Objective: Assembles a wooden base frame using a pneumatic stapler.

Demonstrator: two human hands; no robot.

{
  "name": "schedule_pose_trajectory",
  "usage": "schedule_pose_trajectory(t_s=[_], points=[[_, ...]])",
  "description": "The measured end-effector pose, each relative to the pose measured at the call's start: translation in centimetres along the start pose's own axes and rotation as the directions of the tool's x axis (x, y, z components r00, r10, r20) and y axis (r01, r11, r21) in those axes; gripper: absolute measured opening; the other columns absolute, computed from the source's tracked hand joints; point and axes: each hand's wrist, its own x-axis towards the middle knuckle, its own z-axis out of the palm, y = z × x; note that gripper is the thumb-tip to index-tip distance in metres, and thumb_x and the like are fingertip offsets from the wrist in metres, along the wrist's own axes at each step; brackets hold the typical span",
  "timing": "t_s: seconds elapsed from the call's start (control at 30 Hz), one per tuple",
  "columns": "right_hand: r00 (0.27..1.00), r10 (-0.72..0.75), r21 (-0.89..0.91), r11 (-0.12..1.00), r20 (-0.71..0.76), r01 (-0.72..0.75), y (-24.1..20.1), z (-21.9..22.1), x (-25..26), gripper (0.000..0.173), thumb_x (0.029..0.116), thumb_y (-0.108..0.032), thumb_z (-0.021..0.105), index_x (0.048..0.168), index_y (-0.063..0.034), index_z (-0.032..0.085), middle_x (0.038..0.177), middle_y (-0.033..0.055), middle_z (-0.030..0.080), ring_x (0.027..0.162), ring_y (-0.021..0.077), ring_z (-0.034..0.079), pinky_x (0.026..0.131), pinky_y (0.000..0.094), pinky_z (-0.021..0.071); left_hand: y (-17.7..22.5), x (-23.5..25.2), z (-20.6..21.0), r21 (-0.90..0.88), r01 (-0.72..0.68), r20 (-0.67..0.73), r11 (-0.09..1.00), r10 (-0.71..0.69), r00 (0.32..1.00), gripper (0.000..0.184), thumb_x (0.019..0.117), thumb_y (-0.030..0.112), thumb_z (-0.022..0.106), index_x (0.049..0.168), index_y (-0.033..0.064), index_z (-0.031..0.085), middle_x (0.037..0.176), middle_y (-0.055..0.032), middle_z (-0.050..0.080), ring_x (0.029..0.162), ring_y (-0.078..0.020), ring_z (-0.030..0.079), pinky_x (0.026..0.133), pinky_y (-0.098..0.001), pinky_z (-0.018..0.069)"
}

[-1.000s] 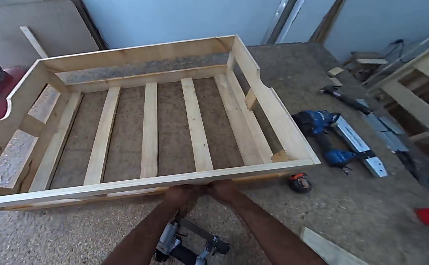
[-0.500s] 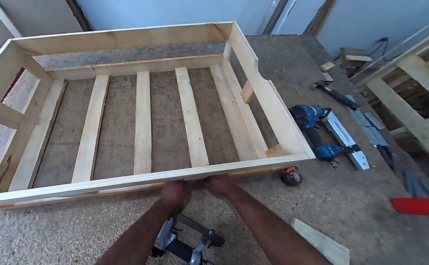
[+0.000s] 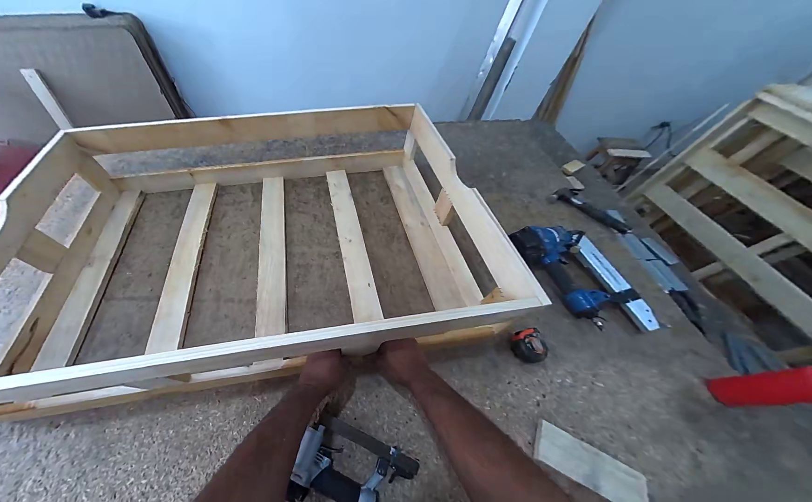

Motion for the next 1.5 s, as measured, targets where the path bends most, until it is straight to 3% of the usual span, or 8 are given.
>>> schedule_pose_trajectory(t_s=[0.13, 0.27, 0.4, 0.57, 0.7, 0.8, 1.0, 1.5], points=[[0.961, 0.084, 0.171, 0.984, -0.265, -0.038, -2.0, 3.6, -6.4, 0.055, 0.098, -0.034, 0.062, 0.145, -0.0049, 0.056, 0.15, 0.0236, 0.05, 0.141, 0.0392, 0.046, 0.117, 0.0535, 0.0378, -1.3, -0.9, 0.6, -0.018, -0.074, -0.096, 0.997, 0.072, 0.993, 0.04, 0.1075, 0.027, 0.047, 0.132, 0.0008, 0.064, 0.137, -0.0206, 0.063, 0.135, -0.0344, 0.056, 0.116, -0.0517, 0.0401], [0.983, -0.159, 0.235, 0.963, 0.09, 0.134, -5.4, 9.5, -15.2, 0.063, 0.0993, -0.048, 0.062, 0.149, -0.0111, 0.053, 0.139, 0.0196, 0.063, 0.131, 0.0375, 0.058, 0.113, 0.055, 0.0422, -6.7, -3.9, 6.1, -0.267, -0.247, -0.425, 0.931, 0.116, 0.898, 0.037, 0.1031, 0.016, 0.051, 0.136, 0.0049, 0.064, 0.149, -0.0172, 0.056, 0.141, -0.0287, 0.051, 0.12, -0.0427, 0.0392], [0.953, -0.232, 0.069, 0.972, 0.192, 0.223, -6.6, 13.8, -15.6, 0.077, 0.097, -0.039, 0.066, 0.16, -0.0083, 0.033, 0.136, 0.0214, 0.063, 0.127, 0.0395, 0.06, 0.113, 0.055, 0.0407, -9.9, -7.9, 9.3, -0.406, -0.02, -0.241, 0.914, -0.086, 0.967, 0.042, 0.1015, 0.028, 0.06, 0.135, 0.0027, 0.062, 0.128, -0.0159, 0.067, 0.119, -0.0284, 0.066, 0.106, -0.0473, 0.0514], [0.91, -0.245, 0.071, 0.969, 0.334, 0.235, -6.2, 9.6, -15.8, 0.073, 0.0998, -0.013, 0.058, 0.164, -0.0104, 0.022, 0.124, 0.0242, 0.068, 0.118, 0.0437, 0.064, 0.108, 0.0589, 0.0444, -11.0, -9.4, 10.1, -0.447, 0.206, 0.124, 0.871, -0.167, 0.978, 0.055, 0.097, 0.046, 0.066, 0.137, 0.008, 0.06, 0.117, -0.0142, 0.073, 0.107, -0.0298, 0.071, 0.097, -0.0537, 0.0555], [0.866, -0.414, 0.026, 0.905, 0.279, 0.424, -3.6, 4.3, -17.7, 0.067, 0.0993, -0.009, 0.057, 0.161, -0.0105, 0.03, 0.114, 0.0235, 0.071, 0.111, 0.0426, 0.067, 0.106, 0.0581, 0.0465, -8.5, -10.7, 8.3, -0.86, 0.288, 0.389, 0.422, 0.175, 0.905, 0.045, 0.104, 0.04, 0.057, 0.126, 0.0009, 0.059, 0.103, -0.014, 0.073, 0.09, -0.0239, 0.072, 0.084, -0.0438, 0.0609], [0.881, -0.401, -0.04, 0.905, 0.253, 0.424, -2.8, 0.7, -17.5, 0.075, 0.0939, -0.008, 0.065, 0.16, -0.0087, 0.029, 0.11, 0.0238, 0.071, 0.107, 0.0435, 0.068, 0.104, 0.0596, 0.0465, -5.0, -10.4, 7.1, -0.964, 0.202, 0.244, 0.171, 0.278, 0.929, 0.044, 0.0948, 0.026, 0.067, 0.125, -0.003, 0.054, 0.096, -0.0176, 0.073, 0.083, -0.0266, 0.074, 0.078, -0.0449, 0.0632], [0.974, -0.18, -0.122, 0.973, 0.139, 0.197, -3.5, -0.7, -15.7, 0.096, 0.0819, 0.0, 0.069, 0.163, -0.0125, 0.02, 0.114, 0.0217, 0.069, 0.111, 0.0416, 0.066, 0.104, 0.0586, 0.047, -1.8, -8.5, 5.7, -0.983, 0.043, 0.072, 0.178, 0.162, 0.984, 0.045, 0.0868, 0.018, 0.073, 0.121, -0.0045, 0.056, 0.094, -0.0184, 0.072, 0.081, -0.0275, 0.073, 0.075, -0.0439, 0.0635], [0.933, -0.354, -0.296, 0.886, 0.061, 0.355, -1.7, -2.6, -12.1, 0.065, 0.0895, -0.016, 0.068, 0.149, -0.0089, 0.043, 0.093, 0.0201, 0.071, 0.089, 0.0406, 0.071, 0.088, 0.0572, 0.0526, -0.2, -7.5, 6.1, -0.998, -0.037, -0.039, -0.046, 0.053, 0.998, 0.038, 0.0866, 0.015, 0.068, 0.115, -0.0078, 0.056, 0.088, -0.0197, 0.072, 0.077, -0.0274, 0.074, 0.072, -0.0434, 0.064]])
